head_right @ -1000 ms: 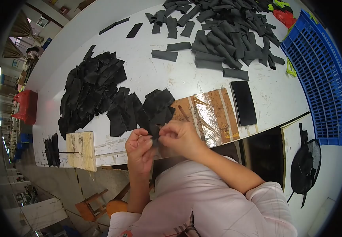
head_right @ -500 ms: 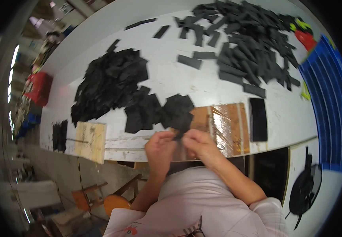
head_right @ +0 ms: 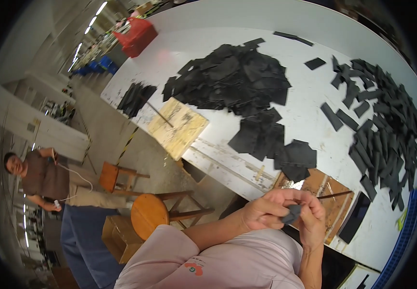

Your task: Assembling small black foam components at a factory workstation.

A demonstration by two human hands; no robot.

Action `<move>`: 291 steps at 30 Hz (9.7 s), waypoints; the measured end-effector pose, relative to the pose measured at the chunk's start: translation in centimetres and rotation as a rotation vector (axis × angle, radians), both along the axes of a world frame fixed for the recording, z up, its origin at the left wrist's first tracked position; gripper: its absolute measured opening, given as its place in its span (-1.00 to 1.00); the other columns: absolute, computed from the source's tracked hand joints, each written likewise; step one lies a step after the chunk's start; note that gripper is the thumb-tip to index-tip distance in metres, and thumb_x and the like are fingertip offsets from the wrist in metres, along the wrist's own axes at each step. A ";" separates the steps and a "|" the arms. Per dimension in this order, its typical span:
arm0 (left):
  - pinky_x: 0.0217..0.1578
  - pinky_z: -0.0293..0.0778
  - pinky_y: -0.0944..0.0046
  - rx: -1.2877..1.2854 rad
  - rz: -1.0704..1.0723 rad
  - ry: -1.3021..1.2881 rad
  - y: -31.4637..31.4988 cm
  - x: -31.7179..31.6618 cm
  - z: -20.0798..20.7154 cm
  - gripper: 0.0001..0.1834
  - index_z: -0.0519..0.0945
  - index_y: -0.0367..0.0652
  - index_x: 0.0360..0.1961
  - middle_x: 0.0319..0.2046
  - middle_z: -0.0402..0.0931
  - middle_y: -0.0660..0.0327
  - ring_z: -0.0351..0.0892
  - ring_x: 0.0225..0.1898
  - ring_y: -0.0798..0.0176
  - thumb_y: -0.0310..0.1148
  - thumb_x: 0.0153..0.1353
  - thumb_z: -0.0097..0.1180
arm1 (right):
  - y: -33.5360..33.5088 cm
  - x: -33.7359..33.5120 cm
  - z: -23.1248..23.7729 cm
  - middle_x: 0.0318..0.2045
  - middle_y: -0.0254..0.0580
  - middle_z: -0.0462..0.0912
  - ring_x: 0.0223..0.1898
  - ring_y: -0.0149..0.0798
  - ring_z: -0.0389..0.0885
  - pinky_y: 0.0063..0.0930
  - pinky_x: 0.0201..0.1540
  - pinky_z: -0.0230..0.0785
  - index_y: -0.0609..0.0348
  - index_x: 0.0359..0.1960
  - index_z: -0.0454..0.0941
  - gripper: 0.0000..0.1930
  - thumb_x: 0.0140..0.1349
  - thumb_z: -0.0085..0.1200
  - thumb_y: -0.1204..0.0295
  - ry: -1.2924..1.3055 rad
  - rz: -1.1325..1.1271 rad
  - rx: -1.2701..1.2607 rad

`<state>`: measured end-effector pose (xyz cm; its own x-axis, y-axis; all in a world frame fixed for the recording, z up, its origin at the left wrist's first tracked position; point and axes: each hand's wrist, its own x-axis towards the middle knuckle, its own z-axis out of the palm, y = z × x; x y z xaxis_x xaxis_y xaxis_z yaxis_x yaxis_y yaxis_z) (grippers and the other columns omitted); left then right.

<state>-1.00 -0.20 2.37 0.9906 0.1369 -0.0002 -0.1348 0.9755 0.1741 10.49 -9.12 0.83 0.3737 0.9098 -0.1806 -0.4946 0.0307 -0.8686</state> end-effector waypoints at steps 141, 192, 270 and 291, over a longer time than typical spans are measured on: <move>-0.54 0.15 0.60 1.493 0.774 0.680 -0.4 3.3 -12.1 -0.94 0.40 -0.33 -0.39 -0.55 0.30 0.32 0.21 -0.55 0.55 -0.55 0.11 -0.11 | -11.0 12.7 -8.5 -0.16 -0.05 0.36 -0.22 -0.07 0.29 -0.29 -0.22 0.17 0.36 -0.14 0.27 -0.40 -0.27 0.09 0.28 -1.348 -0.875 -1.041; -0.77 0.08 0.59 0.625 0.245 0.146 -1.6 4.1 3.7 -0.77 0.31 -0.37 -0.28 -0.46 0.42 0.08 0.21 -0.73 0.52 -0.64 -0.05 -0.11 | -3.8 4.5 5.0 -0.47 -0.39 0.45 -0.46 -0.58 0.37 -0.72 -0.47 0.24 0.22 -0.37 0.41 -0.87 0.05 0.04 0.48 0.015 0.013 0.121; -0.27 0.32 0.42 1.572 0.641 0.191 0.6 7.4 1.2 -0.81 0.46 -0.33 -0.29 -0.33 0.45 0.15 0.40 -0.28 0.35 -0.65 0.00 -0.05 | -1.0 8.1 1.2 -0.63 -0.36 0.37 -0.59 -0.52 0.32 -0.66 -0.54 0.21 0.24 -0.52 0.38 -0.83 0.11 -0.06 0.39 -0.280 -0.060 -0.118; -0.29 0.29 0.27 1.896 0.295 0.085 2.2 10.3 2.2 -0.86 0.46 -0.32 -0.48 -0.46 0.44 0.10 0.37 -0.31 0.10 -0.50 -0.12 0.05 | -1.8 7.8 -1.0 -0.56 -0.04 0.47 -0.50 -0.01 0.45 -0.25 -0.47 0.32 0.27 -0.50 0.39 -0.88 -0.10 -0.06 0.49 -1.331 -0.068 -0.004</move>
